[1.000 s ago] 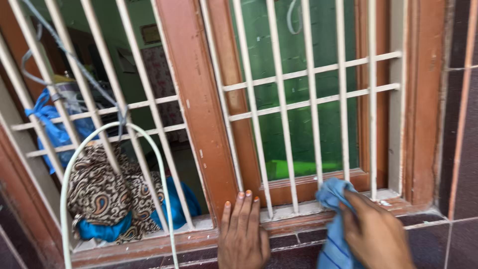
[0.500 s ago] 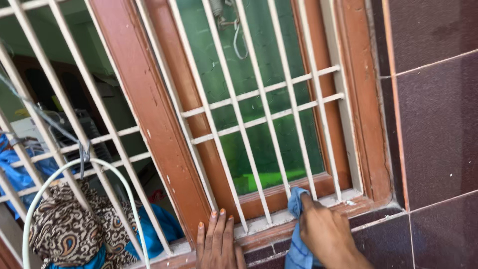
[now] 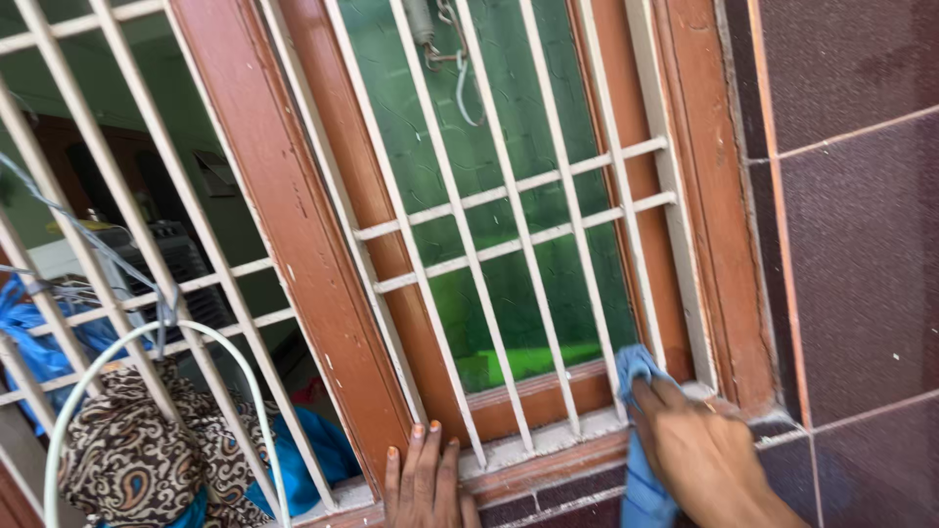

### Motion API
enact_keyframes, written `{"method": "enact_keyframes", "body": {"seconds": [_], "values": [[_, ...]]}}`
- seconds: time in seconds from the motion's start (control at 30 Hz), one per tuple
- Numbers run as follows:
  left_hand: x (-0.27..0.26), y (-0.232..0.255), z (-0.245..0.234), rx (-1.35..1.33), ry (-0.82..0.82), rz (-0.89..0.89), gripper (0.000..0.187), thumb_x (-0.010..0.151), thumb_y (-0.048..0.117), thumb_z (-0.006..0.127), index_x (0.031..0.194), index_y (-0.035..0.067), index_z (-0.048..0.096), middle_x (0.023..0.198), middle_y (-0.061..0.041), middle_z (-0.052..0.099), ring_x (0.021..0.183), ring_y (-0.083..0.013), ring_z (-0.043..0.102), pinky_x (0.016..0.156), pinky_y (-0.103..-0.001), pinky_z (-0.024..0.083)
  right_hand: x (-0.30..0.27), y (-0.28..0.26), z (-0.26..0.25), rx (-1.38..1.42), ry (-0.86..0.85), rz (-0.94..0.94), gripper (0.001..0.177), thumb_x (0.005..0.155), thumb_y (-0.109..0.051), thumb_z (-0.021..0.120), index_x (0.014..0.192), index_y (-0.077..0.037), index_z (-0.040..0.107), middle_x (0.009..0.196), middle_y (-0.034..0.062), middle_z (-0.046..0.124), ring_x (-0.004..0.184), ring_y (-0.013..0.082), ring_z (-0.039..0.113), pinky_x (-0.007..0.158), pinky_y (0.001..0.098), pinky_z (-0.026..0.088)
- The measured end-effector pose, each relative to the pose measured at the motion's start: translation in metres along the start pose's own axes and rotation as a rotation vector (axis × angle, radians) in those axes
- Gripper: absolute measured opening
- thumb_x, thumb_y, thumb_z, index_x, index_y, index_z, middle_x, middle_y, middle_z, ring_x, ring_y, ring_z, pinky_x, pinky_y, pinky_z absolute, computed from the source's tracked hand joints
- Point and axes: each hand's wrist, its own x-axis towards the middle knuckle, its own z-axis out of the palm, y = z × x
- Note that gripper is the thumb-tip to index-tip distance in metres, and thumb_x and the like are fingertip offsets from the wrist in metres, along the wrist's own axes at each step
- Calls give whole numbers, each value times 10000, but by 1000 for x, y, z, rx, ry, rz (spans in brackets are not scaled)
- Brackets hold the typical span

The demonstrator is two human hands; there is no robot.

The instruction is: The person wipes the white metal grilles and wooden frame of a window using a blue cloth. They clean the upper and lower sections of the window, moving the cloth along the bars and frame edges.

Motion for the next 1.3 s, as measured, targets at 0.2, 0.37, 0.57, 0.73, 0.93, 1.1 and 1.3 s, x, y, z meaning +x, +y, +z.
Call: {"method": "enact_keyframes", "body": {"seconds": [0.2, 0.37, 0.57, 0.73, 0.93, 1.1, 1.3], "values": [[-10, 9, -5, -43, 25, -55, 534, 705, 137, 620, 1220, 17, 685, 1431, -222, 551, 1412, -349, 448, 1175, -615, 249, 13, -2, -2, -175, -171, -205, 356, 929, -99, 545, 1276, -70, 622, 1120, 131, 706, 815, 248, 769, 626, 414, 643], [2, 7, -5, -28, 79, -31, 502, 693, 114, 595, 1176, 17, 695, 1416, -211, 567, 1403, -330, 467, 1177, -607, 266, 24, -10, -6, -103, -373, -18, 308, 897, -45, 582, 1199, -32, 639, 1122, 202, 734, 838, 308, 780, 649, 415, 644], [3, 10, -13, -76, 46, -66, 499, 703, 124, 606, 1177, -4, 699, 1413, -224, 560, 1405, -354, 457, 1171, -610, 265, 3, -5, 1, -74, -252, -16, 377, 882, -62, 569, 1254, -98, 616, 1048, 182, 730, 801, 335, 764, 635, 445, 637], [1, 11, -16, -70, 2, -63, 484, 708, 107, 613, 1168, -21, 693, 1416, -245, 550, 1408, -358, 450, 1169, -617, 263, -1, -5, -8, 127, -131, 69, 411, 889, -120, 584, 1297, -131, 630, 1128, 130, 742, 769, 319, 779, 690, 458, 648], [-4, -15, 34, 19, 286, 37, 412, 719, 227, 521, 1024, 82, 757, 1285, -173, 672, 1328, -288, 552, 1178, -549, 296, -28, 33, -23, 427, 124, 251, 453, 836, -298, 757, 1262, -150, 703, 1062, 117, 786, 795, 279, 817, 795, 445, 649], [-38, -35, 78, 114, 310, 47, 369, 790, 262, 465, 929, 143, 785, 1227, -136, 731, 1243, -267, 640, 1159, -518, 330, -15, 52, -13, 134, 209, 219, 398, 897, -253, 634, 1281, -167, 693, 1221, 42, 707, 791, 294, 773, 693, 419, 657], [-27, -60, 91, 308, 491, 289, 258, 1006, 349, 526, 955, 221, 744, 1270, -117, 714, 1274, -259, 645, 1203, -492, 323, -9, 41, -11, 197, 771, 169, 309, 918, -261, 612, 1182, -116, 684, 1248, 104, 653, 921, 338, 743, 740, 463, 621]]}}
